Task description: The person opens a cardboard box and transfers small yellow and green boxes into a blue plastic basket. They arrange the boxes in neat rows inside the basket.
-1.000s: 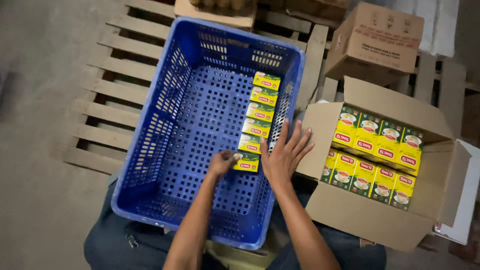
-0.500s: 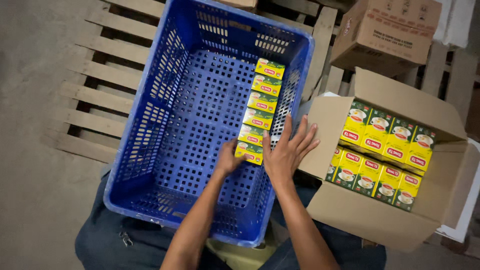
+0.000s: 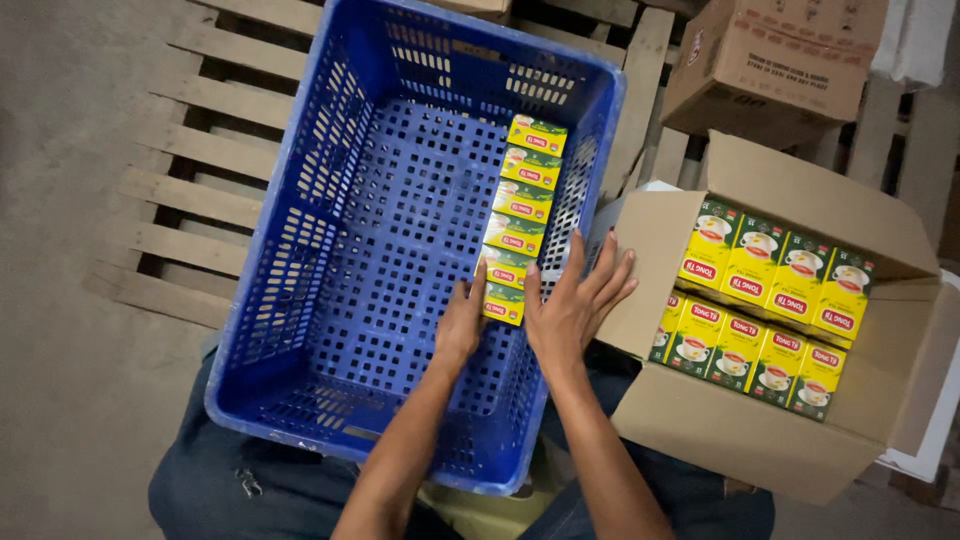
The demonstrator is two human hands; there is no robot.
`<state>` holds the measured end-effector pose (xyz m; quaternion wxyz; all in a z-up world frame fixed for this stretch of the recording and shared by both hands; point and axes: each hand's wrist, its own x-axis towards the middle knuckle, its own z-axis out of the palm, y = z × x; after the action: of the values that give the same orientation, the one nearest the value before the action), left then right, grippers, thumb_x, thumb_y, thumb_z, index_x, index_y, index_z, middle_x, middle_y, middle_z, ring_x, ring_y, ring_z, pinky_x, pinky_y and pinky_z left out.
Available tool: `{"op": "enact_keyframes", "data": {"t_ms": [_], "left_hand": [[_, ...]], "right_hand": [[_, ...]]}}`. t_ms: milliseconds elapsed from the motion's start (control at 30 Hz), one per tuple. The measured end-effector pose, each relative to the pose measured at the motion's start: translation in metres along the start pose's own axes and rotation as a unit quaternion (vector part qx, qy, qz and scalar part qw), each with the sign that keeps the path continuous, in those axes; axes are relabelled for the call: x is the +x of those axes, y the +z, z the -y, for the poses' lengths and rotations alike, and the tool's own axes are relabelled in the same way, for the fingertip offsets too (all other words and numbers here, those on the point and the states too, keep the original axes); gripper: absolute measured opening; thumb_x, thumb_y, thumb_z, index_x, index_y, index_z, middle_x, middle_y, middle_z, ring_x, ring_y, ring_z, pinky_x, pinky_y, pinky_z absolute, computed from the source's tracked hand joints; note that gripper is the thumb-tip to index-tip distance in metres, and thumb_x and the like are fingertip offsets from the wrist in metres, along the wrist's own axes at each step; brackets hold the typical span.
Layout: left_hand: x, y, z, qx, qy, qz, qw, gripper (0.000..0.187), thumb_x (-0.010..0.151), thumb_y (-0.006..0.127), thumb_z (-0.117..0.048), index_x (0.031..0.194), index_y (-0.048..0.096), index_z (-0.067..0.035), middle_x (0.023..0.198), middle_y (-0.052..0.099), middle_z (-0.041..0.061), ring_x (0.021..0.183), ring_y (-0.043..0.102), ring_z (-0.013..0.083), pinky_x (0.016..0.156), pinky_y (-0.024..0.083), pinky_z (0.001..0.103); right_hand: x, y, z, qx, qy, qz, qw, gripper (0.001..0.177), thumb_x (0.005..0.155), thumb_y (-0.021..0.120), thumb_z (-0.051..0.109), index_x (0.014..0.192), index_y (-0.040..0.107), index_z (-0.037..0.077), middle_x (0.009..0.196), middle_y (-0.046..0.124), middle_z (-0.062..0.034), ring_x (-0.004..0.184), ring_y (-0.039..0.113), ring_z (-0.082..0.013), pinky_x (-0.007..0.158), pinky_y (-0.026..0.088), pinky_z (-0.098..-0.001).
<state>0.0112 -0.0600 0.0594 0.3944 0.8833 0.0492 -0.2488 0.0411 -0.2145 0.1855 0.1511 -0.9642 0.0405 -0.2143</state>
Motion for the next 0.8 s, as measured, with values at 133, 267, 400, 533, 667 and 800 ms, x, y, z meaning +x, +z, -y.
{"op": "enact_keyframes", "data": {"t_ms": [133,267,400,533,667,800], "left_hand": [[0.003,0.010,0.008,0.054,-0.003,-0.004,0.999,0.110,0.103,0.075,-0.009,0.182,0.002,-0.032,0.161,0.047,0.024,0.144,0.057,0.0495,0.100,0.061,0.065],[0.003,0.009,0.011,0.106,0.008,-0.004,0.994,0.115,0.101,0.079,-0.018,0.181,-0.002,-0.031,0.176,0.032,0.021,0.149,0.049,0.0477,0.100,0.061,0.067],[0.008,0.022,0.021,0.144,0.030,-0.021,0.989,0.118,0.099,0.080,-0.025,0.181,-0.004,-0.024,0.180,0.029,0.021,0.151,0.049,0.0468,0.101,0.063,0.064],[0.012,0.035,0.026,0.130,0.049,-0.052,0.989,0.126,0.091,0.087,-0.020,0.181,-0.001,-0.014,0.179,0.028,0.027,0.145,0.053,0.0504,0.108,0.061,0.060],[0.011,0.033,0.014,0.115,0.055,-0.066,0.990,0.127,0.089,0.089,-0.019,0.180,0.001,-0.010,0.177,0.022,0.037,0.144,0.052,0.0580,0.112,0.058,0.064],[-0.006,0.011,-0.015,0.151,0.010,-0.036,0.988,0.132,0.088,0.092,-0.027,0.182,-0.001,-0.015,0.177,0.023,0.037,0.150,0.049,0.0567,0.116,0.053,0.066]], "right_hand": [[0.000,-0.001,0.001,0.003,-0.001,-0.011,1.000,0.066,0.110,0.059,0.052,0.159,0.055,0.008,0.171,0.035,-0.0303,0.160,0.022,-0.0594,0.128,0.006,-0.0716],[0.000,0.001,0.000,-0.010,-0.003,-0.020,1.000,0.066,0.110,0.058,0.054,0.158,0.056,0.008,0.170,0.037,-0.0302,0.159,0.024,-0.0589,0.128,0.008,-0.0714],[-0.001,-0.001,-0.004,0.017,-0.025,-0.035,0.999,0.059,0.109,0.062,0.045,0.153,0.059,0.006,0.168,0.037,-0.0292,0.157,0.027,-0.0576,0.127,0.015,-0.0717],[-0.003,-0.003,-0.006,0.087,-0.067,-0.056,0.992,0.051,0.102,0.070,0.022,0.148,0.061,0.000,0.163,0.040,-0.0314,0.153,0.032,-0.0589,0.126,0.024,-0.0708],[-0.005,-0.029,0.007,0.154,-0.108,-0.050,0.981,0.048,0.100,0.069,0.011,0.148,0.063,0.003,0.163,0.040,-0.0315,0.151,0.037,-0.0591,0.125,0.031,-0.0706],[-0.011,-0.086,0.007,0.233,-0.112,-0.030,0.965,0.042,0.099,0.071,0.009,0.141,0.071,0.004,0.160,0.049,-0.0278,0.147,0.052,-0.0533,0.122,0.042,-0.0633]]}}
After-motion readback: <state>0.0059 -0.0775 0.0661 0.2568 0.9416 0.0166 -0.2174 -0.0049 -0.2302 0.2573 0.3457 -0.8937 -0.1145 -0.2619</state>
